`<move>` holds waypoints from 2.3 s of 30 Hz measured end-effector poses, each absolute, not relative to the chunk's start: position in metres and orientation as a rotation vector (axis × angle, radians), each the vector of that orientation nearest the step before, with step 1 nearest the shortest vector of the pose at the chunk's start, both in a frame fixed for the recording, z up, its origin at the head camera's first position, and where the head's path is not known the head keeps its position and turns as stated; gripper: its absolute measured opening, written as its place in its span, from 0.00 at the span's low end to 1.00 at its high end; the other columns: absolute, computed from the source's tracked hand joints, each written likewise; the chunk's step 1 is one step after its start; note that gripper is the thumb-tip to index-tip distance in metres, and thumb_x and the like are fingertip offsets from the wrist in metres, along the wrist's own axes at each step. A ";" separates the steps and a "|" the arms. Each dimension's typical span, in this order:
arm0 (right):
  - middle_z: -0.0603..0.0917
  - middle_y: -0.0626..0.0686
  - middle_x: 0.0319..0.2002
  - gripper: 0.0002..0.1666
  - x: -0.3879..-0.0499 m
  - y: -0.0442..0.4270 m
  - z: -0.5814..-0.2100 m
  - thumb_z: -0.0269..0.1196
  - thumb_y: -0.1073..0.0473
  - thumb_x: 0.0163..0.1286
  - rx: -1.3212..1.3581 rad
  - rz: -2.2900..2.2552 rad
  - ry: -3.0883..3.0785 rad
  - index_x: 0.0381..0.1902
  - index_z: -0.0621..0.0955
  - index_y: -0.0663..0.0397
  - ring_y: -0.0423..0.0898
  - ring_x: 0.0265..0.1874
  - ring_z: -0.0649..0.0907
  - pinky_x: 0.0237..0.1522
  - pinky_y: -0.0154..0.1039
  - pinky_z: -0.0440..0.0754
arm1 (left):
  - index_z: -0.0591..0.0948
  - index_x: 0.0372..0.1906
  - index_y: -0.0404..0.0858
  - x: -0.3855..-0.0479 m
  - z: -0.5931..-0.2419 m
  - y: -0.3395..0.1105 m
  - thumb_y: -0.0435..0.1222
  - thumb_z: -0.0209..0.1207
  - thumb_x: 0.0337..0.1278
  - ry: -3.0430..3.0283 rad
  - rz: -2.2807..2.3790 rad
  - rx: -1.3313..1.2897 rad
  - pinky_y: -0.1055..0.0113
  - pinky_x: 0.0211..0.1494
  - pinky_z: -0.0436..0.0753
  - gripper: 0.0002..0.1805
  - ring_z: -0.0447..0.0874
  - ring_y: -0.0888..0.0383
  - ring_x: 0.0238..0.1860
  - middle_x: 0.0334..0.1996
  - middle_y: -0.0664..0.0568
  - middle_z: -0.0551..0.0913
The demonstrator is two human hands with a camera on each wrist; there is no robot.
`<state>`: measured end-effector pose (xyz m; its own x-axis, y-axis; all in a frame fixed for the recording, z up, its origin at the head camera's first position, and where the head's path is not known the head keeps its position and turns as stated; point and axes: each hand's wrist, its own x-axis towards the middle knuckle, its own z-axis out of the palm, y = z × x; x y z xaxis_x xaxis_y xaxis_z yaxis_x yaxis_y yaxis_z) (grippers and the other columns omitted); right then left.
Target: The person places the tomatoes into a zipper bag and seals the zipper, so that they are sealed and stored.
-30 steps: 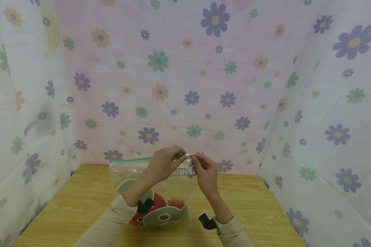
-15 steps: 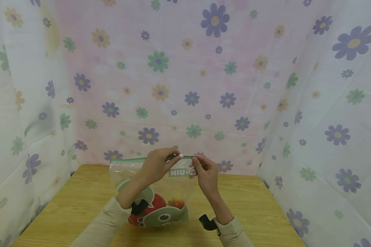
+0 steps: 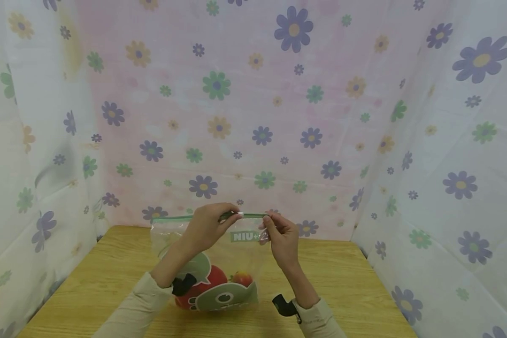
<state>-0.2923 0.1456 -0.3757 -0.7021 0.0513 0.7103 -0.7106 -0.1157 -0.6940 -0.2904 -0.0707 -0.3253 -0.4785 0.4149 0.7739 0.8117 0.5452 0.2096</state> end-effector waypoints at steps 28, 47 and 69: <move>0.86 0.45 0.26 0.11 -0.289 0.146 -0.379 0.58 0.69 0.77 0.758 1.848 -1.620 0.41 0.84 0.75 0.37 0.14 0.82 0.19 0.33 0.83 | 0.87 0.41 0.40 -0.285 -0.333 -0.105 0.33 0.69 0.61 -2.007 -0.750 -1.000 0.74 0.22 0.68 0.05 0.64 0.69 0.20 0.27 0.58 0.84; 0.86 0.44 0.26 0.12 -0.289 0.150 -0.383 0.57 0.72 0.76 0.799 1.829 -1.555 0.41 0.79 0.85 0.35 0.14 0.82 0.18 0.33 0.84 | 0.86 0.41 0.39 -0.287 -0.338 -0.128 0.39 0.63 0.69 -1.927 -0.664 -1.019 0.76 0.22 0.67 0.07 0.62 0.70 0.20 0.29 0.56 0.85; 0.87 0.44 0.27 0.11 -0.286 0.148 -0.386 0.57 0.73 0.75 0.789 1.816 -1.565 0.42 0.82 0.80 0.36 0.13 0.81 0.18 0.34 0.84 | 0.86 0.39 0.36 -0.281 -0.343 -0.150 0.51 0.49 0.78 -1.798 -0.616 -0.986 0.78 0.21 0.68 0.25 0.69 0.67 0.19 0.28 0.54 0.85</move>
<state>-0.2861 0.1482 -0.3855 -0.6377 0.0648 0.7676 -0.7687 -0.1176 -0.6287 -0.2812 -0.1505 -0.3431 -0.2136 0.3532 0.9109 0.8376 0.5461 -0.0153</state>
